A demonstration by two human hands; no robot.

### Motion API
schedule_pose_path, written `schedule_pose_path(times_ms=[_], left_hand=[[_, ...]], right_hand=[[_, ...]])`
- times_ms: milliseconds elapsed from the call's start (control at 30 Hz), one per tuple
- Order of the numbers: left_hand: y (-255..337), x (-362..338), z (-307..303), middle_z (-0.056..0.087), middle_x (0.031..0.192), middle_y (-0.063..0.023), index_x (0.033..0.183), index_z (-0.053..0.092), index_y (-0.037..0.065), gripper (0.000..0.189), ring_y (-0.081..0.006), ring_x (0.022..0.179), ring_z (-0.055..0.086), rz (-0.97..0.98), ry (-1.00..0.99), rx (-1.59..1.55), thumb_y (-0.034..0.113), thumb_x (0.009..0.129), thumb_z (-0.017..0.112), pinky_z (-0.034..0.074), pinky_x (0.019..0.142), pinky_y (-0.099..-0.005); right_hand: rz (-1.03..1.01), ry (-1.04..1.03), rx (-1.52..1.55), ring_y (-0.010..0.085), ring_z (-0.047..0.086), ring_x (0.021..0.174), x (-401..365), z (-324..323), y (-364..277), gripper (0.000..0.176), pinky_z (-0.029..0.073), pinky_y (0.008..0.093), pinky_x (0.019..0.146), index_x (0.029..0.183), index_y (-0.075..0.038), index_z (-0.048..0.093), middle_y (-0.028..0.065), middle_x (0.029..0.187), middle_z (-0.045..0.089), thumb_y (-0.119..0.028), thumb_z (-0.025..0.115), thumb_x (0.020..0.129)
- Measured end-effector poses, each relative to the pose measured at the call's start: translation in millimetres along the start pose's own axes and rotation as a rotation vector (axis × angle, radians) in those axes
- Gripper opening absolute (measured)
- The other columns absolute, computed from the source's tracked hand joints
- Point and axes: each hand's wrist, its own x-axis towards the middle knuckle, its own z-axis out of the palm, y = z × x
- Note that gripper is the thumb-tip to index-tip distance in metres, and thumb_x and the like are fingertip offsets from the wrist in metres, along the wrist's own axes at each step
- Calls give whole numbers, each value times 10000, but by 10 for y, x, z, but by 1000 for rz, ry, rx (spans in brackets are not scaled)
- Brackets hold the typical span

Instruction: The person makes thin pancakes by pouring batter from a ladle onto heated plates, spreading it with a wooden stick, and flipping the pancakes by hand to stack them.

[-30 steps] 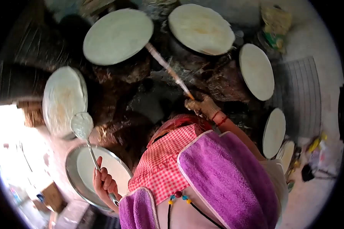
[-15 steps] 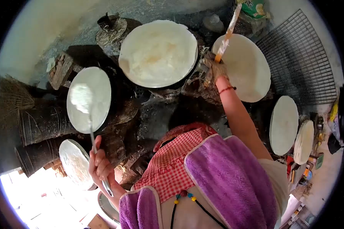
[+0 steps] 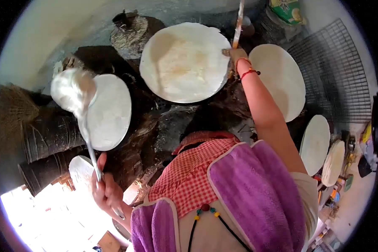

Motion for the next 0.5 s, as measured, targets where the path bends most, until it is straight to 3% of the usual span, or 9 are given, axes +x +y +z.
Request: schedule_pose_path(times_ms=[33, 67, 133, 200, 267, 333, 367, 400, 500], left_hand=[[41, 61, -31, 397, 647, -37, 1426, 99, -96, 561, -33, 368, 332, -43, 36, -41, 70, 976, 389, 267, 281, -194], [86, 125, -67, 418, 688, -48, 1425, 86, -90, 507, -40, 395, 363, -85, 73, -79, 74, 998, 304, 299, 282, -196], [170, 310, -278, 369, 713, -20, 1410, 175, -92, 495, -39, 430, 334, -216, 358, -288, 130, 1008, 358, 282, 325, -186], [204, 271, -554, 344, 727, -19, 1398, 204, -87, 454, -54, 457, 331, -268, 363, -434, 131, 1017, 320, 301, 344, -193], [227, 159, -745, 341, 726, -19, 1407, 199, -76, 466, -55, 462, 338, -259, 363, -490, 139, 1016, 333, 306, 347, -192], [243, 85, -878, 337, 720, -12, 1413, 204, -66, 472, -46, 447, 328, -268, 321, -538, 138, 1013, 348, 296, 336, -186], [240, 76, -911, 343, 728, -22, 1416, 168, -75, 473, -50, 441, 333, -242, 316, -462, 131, 1016, 314, 303, 328, -189], [232, 80, -935, 348, 735, -32, 1419, 132, -85, 475, -54, 434, 339, -218, 310, -386, 125, 1020, 281, 310, 321, -192], [188, 185, -888, 332, 697, -17, 1421, 139, -78, 483, -52, 421, 324, -243, 311, -309, 122, 1016, 307, 307, 311, -192]], right_hand=[[-110, 27, 160, 232, 620, 751, 261, 88, 200, 451, 490, 388, 647, 1054, 42, 621, 130, 905, 670, -219, 778, 721], [-81, 16, 122, 232, 617, 739, 112, 29, 80, 440, 492, 372, 626, 1085, 35, 602, 119, 893, 665, -165, 761, 727], [-148, 30, 221, 232, 613, 716, -267, -11, -146, 454, 488, 364, 595, 1092, 46, 586, 126, 891, 660, -154, 755, 722], [-168, -34, 300, 234, 613, 723, -729, -81, -347, 483, 493, 375, 599, 1102, 63, 571, 143, 928, 653, -167, 758, 720], [-139, 77, 207, 219, 615, 789, -991, -71, -467, 470, 493, 341, 712, 1117, 71, 588, 134, 995, 660, -179, 734, 746], [-428, 66, -1, 201, 637, 845, -838, -133, -221, 397, 499, 322, 759, 1149, 52, 601, 107, 1066, 666, -133, 666, 804], [-368, 76, -73, 168, 650, 933, -995, -170, -300, 326, 516, 306, 786, 1152, 19, 621, 79, 1090, 671, -77, 606, 840], [-232, 48, 317, 162, 655, 918, -1396, -148, -474, 288, 521, 282, 774, 1105, 16, 644, 87, 1058, 679, -72, 625, 831], [-301, 69, 418, 168, 623, 744, -1543, -413, -312, 306, 500, 278, 683, 1081, 13, 650, 84, 968, 680, -119, 684, 807]])
